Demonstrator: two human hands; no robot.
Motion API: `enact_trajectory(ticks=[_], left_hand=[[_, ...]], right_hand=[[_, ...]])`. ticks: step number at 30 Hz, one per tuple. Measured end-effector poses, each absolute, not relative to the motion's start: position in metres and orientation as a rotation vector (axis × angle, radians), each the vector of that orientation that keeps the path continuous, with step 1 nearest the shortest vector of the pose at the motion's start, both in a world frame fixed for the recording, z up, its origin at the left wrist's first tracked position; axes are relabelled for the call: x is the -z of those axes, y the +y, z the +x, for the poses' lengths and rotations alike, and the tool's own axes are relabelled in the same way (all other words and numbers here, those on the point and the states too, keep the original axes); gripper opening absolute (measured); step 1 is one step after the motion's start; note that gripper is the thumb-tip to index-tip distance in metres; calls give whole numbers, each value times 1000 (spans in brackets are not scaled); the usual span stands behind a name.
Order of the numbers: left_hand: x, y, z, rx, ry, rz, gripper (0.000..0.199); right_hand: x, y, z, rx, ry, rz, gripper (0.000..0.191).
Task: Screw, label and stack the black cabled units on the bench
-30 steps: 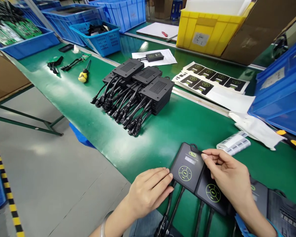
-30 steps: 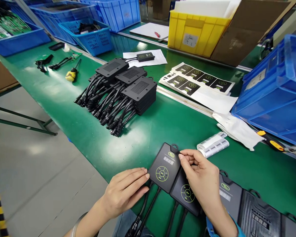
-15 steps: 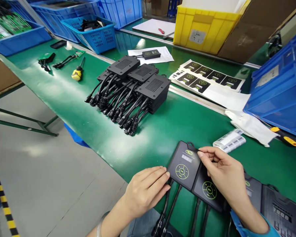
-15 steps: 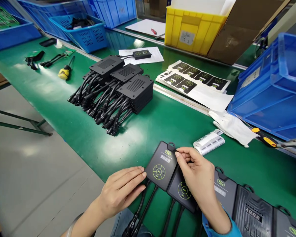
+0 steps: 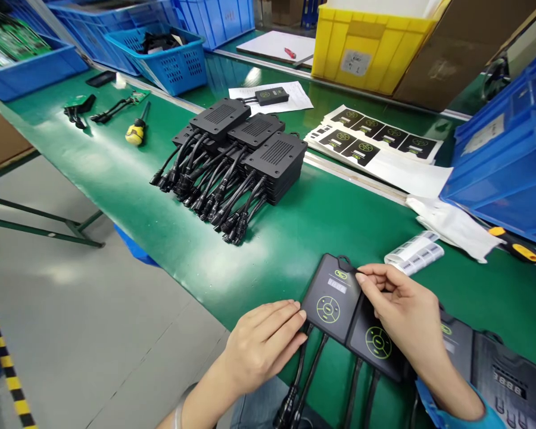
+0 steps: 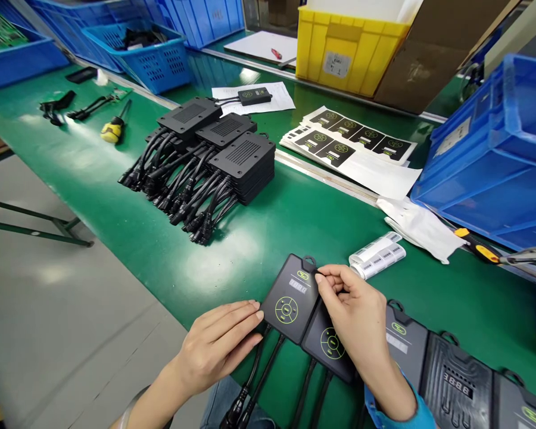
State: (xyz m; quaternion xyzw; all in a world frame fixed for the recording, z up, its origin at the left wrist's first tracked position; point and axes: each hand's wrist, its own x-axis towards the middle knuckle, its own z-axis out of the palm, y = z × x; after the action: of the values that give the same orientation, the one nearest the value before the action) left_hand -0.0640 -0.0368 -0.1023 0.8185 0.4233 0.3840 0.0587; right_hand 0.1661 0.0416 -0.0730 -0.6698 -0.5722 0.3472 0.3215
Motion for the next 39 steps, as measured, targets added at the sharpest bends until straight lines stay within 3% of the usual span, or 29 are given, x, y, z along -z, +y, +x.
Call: enact_trajectory(ticks=[18,23,34,39], left_hand=[[103,-38,-64,-1155,1295,2483,21],[104,-37,-64,-1158,1290,2491,21],[106,-38,-64,-1197,1296,2536,23],[104,-36,-66,-1187,1318,2582,22]], right_hand=[[74,43,166,-724,-1707,-1744,19],[69,46,164,-769,-1719,-1739,37],[58,44,170,-668,-1965,-1882,38],[50,6,199,-679,-2006,-1793,23]])
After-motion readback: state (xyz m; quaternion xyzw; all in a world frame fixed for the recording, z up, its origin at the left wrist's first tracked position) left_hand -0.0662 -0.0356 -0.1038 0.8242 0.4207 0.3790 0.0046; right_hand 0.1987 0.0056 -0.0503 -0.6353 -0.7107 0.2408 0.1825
